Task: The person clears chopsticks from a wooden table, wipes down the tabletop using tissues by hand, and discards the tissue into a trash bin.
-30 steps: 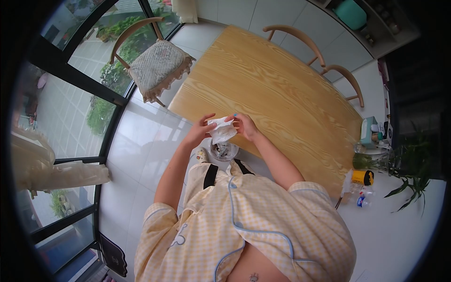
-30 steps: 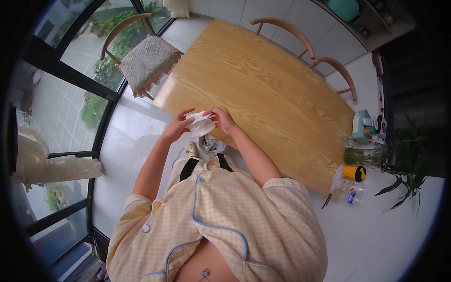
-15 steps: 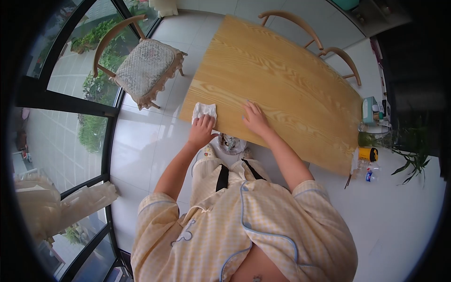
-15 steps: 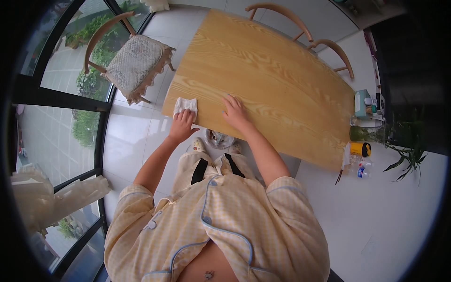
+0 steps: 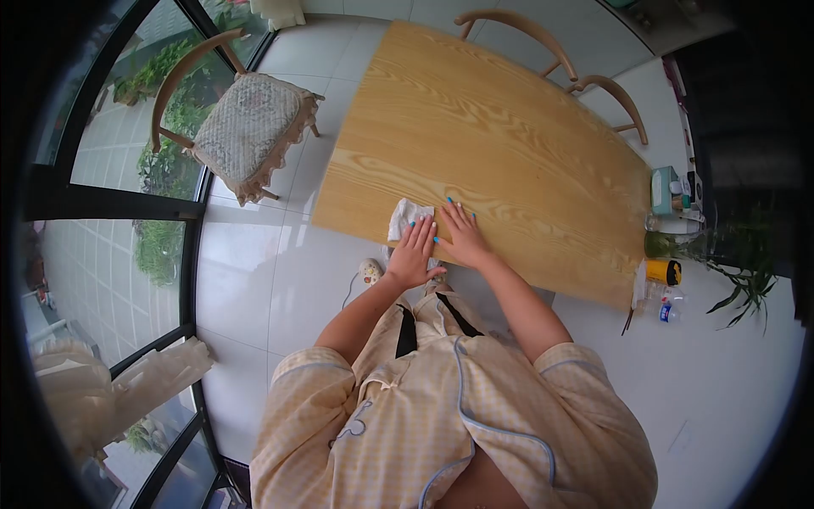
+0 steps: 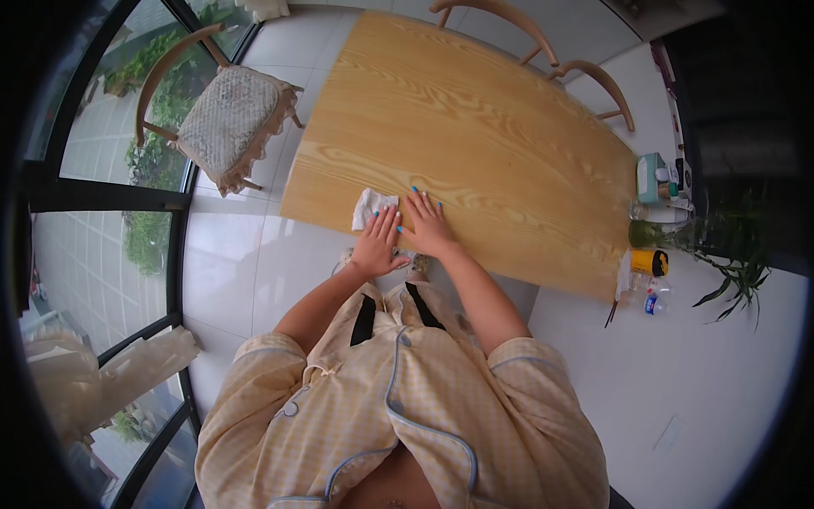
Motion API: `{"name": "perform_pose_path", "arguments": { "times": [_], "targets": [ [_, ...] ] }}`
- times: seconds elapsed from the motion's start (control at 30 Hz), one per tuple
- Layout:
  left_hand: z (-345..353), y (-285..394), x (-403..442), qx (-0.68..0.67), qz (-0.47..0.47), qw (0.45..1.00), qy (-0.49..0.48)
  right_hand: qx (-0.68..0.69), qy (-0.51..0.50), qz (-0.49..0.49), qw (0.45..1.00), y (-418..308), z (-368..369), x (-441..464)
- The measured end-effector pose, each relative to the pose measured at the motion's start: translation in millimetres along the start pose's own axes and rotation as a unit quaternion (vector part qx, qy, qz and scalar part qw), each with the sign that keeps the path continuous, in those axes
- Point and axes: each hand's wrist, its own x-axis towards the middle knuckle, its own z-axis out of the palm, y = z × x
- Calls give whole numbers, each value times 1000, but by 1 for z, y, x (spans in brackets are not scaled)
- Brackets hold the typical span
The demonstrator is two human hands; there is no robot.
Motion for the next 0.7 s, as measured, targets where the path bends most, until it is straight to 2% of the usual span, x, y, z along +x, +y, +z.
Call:
{"name": "perform_pose_path", "arguments": {
  "times": [0.1,0.2,0.23,0.3,0.43,0.5,0.57,0.63,0.7],
  "targets": [
    [-12,-29,-17,0,43,998,-48,-6,4,-17,1000,7,4,-1],
    [-37,-82,-48,76,-87,993,-24,-24,4,-10,1000,3,4,-3],
    [-48,-99,-53,77,-100,992,1,-22,2,-9,1000,2,5,-5],
    [-61,-118,-56,64,-90,994,-13,-31,1,-13,999,2,1,-5],
    [-63,-125,-45,54,-117,991,23,-19,-33,1,999,3,-2,-4],
    [-60,-123,-36,64,-201,977,32,33,-34,-16,999,8,-5,-4],
    [-53,-117,-28,60,-222,973,27,75,-23,-11,997,8,-6,-3],
    [-42,-107,-20,84,-282,954,65,116,-12,-9,993,14,-1,-1],
    [-37,-96,-17,71,-247,965,54,243,73,-34,967,18,1,1]
  ]
}}
